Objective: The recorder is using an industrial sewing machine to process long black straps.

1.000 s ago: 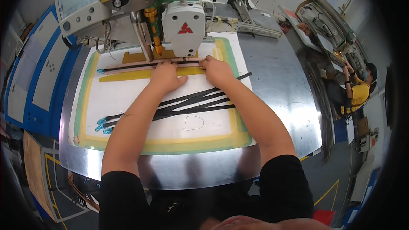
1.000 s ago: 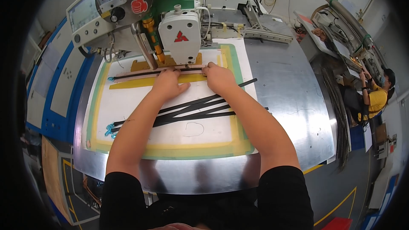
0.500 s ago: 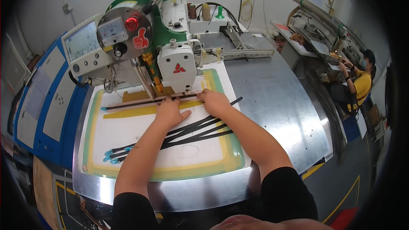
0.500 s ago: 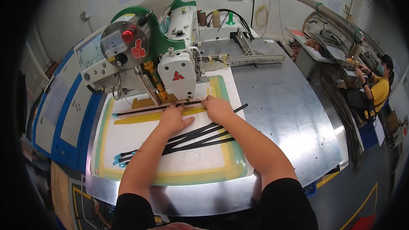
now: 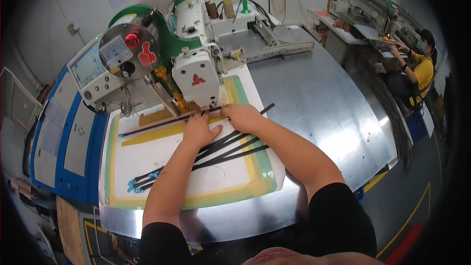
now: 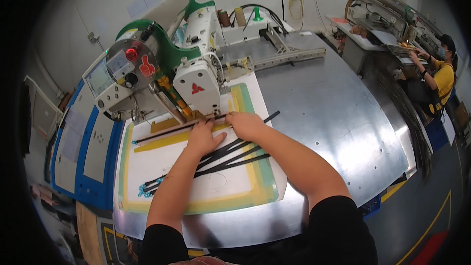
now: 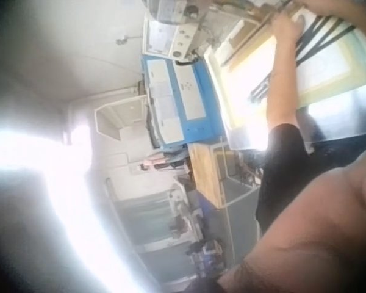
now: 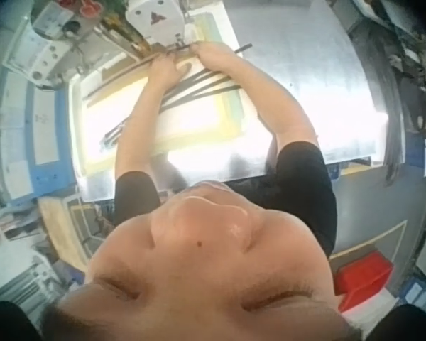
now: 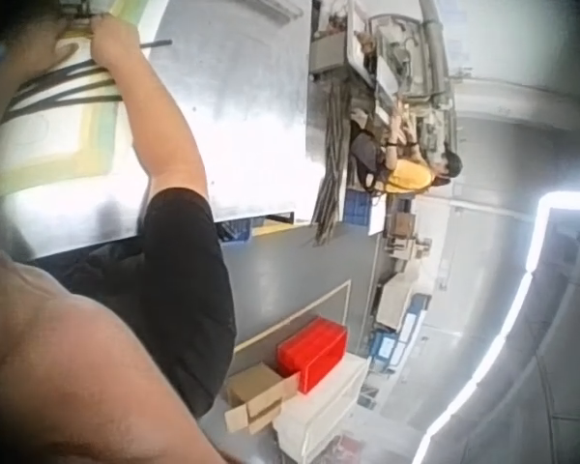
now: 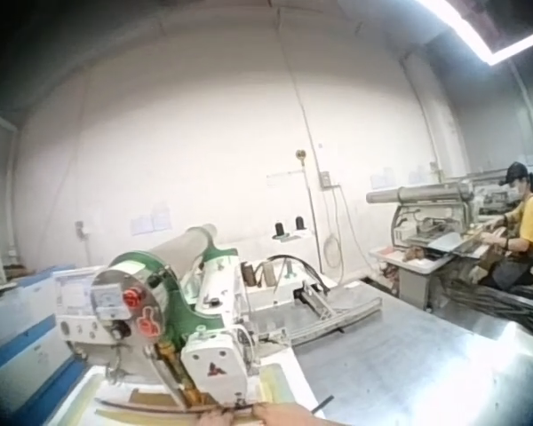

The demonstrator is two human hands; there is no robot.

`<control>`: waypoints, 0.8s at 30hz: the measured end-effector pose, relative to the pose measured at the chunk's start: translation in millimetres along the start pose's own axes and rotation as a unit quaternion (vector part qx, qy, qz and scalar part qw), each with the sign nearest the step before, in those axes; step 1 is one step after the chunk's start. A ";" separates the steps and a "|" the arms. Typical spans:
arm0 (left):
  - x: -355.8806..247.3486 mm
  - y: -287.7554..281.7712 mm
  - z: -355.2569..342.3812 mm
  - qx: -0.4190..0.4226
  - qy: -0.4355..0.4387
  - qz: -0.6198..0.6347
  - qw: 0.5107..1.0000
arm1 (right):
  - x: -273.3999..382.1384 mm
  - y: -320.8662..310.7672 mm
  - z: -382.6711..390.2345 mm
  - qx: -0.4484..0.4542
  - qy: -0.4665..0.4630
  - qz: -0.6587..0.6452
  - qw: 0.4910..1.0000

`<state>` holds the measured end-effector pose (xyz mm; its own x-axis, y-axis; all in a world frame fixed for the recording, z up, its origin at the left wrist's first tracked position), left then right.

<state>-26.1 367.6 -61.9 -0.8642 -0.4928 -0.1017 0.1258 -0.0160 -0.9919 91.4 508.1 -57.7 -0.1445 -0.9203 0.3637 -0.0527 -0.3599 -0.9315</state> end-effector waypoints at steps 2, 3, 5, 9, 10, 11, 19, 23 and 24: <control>-2.6 -3.4 3.7 -0.014 0.007 0.007 1.000 | -0.1 3.2 -0.2 -0.013 -0.028 -0.001 1.000; -4.3 -7.8 5.6 -0.020 0.004 0.007 1.000 | 3.2 5.0 1.8 -0.021 -0.034 -0.007 0.999; -8.1 -14.2 3.9 -0.005 -0.005 -0.002 1.000 | -1.0 -4.9 1.9 -0.031 -0.042 -0.013 0.999; -7.5 -18.8 2.7 0.026 -0.029 -0.010 0.999 | -3.5 3.1 3.5 -0.019 -0.052 -0.010 0.998; -5.1 -17.6 2.0 0.029 -0.023 -0.007 0.999 | -2.5 3.2 3.3 -0.015 -0.051 -0.002 0.999; -1.9 -16.8 1.9 0.031 -0.017 -0.005 0.999 | -3.2 4.7 2.0 -0.031 -0.054 -0.011 0.998; 51.8 -12.5 36.3 -0.015 0.032 -0.016 0.999 | -0.8 7.1 11.1 -0.011 -0.040 -0.018 0.999; 152.6 -25.4 67.0 -0.083 -0.042 0.008 0.996 | -2.8 7.2 5.4 -0.006 -0.041 -0.027 0.999; 191.6 -27.1 75.1 -0.091 -0.077 -0.010 0.993 | -0.3 5.4 1.6 0.007 -0.036 -0.028 0.999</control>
<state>-158.5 208.4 -48.8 -0.7789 -0.6217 -0.0821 0.0069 0.1223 -0.9925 92.7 506.2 -62.8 -0.0708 -0.9073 0.4145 -0.0457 -0.4122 -0.9100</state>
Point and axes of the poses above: each hand's wrist, its own z-axis away from the middle knuckle, its own y-axis out of the palm, x = y × z, the point moved 4 cm from there along -z, towards the middle knuckle, and after that the axes turned 14 degrees about x, right-handed, at the moved point
